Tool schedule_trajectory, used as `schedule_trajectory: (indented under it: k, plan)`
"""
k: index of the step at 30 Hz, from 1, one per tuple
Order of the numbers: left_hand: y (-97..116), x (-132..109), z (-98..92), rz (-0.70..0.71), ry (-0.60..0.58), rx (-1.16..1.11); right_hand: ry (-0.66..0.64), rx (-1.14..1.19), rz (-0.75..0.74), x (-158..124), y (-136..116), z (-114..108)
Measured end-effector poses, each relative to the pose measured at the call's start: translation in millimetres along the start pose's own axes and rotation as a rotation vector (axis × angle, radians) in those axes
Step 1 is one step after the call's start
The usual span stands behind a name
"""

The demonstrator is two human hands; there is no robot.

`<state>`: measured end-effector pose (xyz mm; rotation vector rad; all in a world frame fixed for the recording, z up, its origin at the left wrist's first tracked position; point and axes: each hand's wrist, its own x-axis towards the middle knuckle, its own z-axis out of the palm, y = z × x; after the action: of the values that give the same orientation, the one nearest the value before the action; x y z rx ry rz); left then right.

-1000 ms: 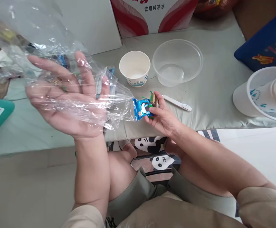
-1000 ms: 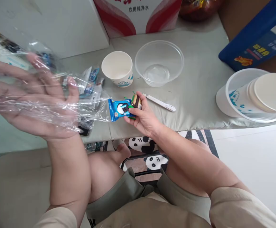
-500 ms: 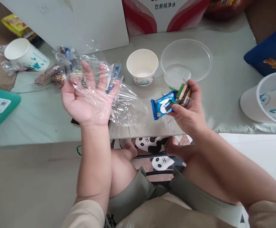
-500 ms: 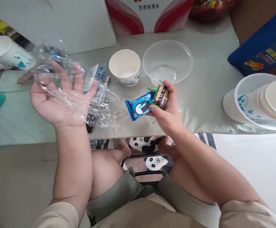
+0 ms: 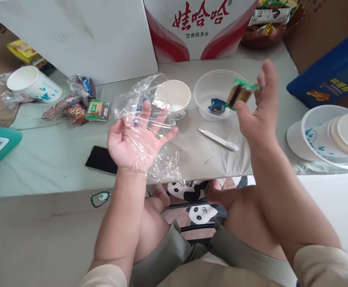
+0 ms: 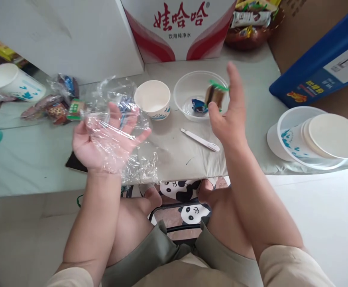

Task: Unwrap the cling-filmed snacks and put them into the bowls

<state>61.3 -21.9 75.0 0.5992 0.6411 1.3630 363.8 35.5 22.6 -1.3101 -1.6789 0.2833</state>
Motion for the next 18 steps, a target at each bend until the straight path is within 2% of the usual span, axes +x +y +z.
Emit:
schedule_trajectory:
  k: [3, 5, 7, 11, 13, 15, 18]
  plan:
    - [-0.8, -0.4, 1.4, -0.039, -0.028, -0.003, 0.134, 0.071, -0.110, -9.0, -8.6, 6.6]
    - [-1.4, -0.8, -1.1, -0.053, -0.036, 0.004, 0.151, 0.236, -0.114, -18.8, -21.7, 12.7]
    - [-2.6, -1.7, -4.0, -0.080, -0.024, 0.032, 0.011, 0.448, -0.025, -29.0, -38.6, 21.5]
    - [-2.3, -2.1, -8.0, -0.177, 0.026, 0.108, -0.441, 0.730, 0.287, -44.5, -69.6, 42.2]
    - [1.3, -0.2, -10.8, -0.274, 0.004, 0.143, -0.539, 0.790, 0.404, -48.7, -76.8, 49.3]
    - [6.6, 2.5, -15.5, -0.366, -0.006, 0.242, -0.491, 0.770, 0.512, -51.3, -76.7, 51.6]
    - [13.8, 5.7, -24.6, -0.381, 0.089, 0.536, -0.325, 0.645, 0.639, -54.6, -67.2, 45.2]
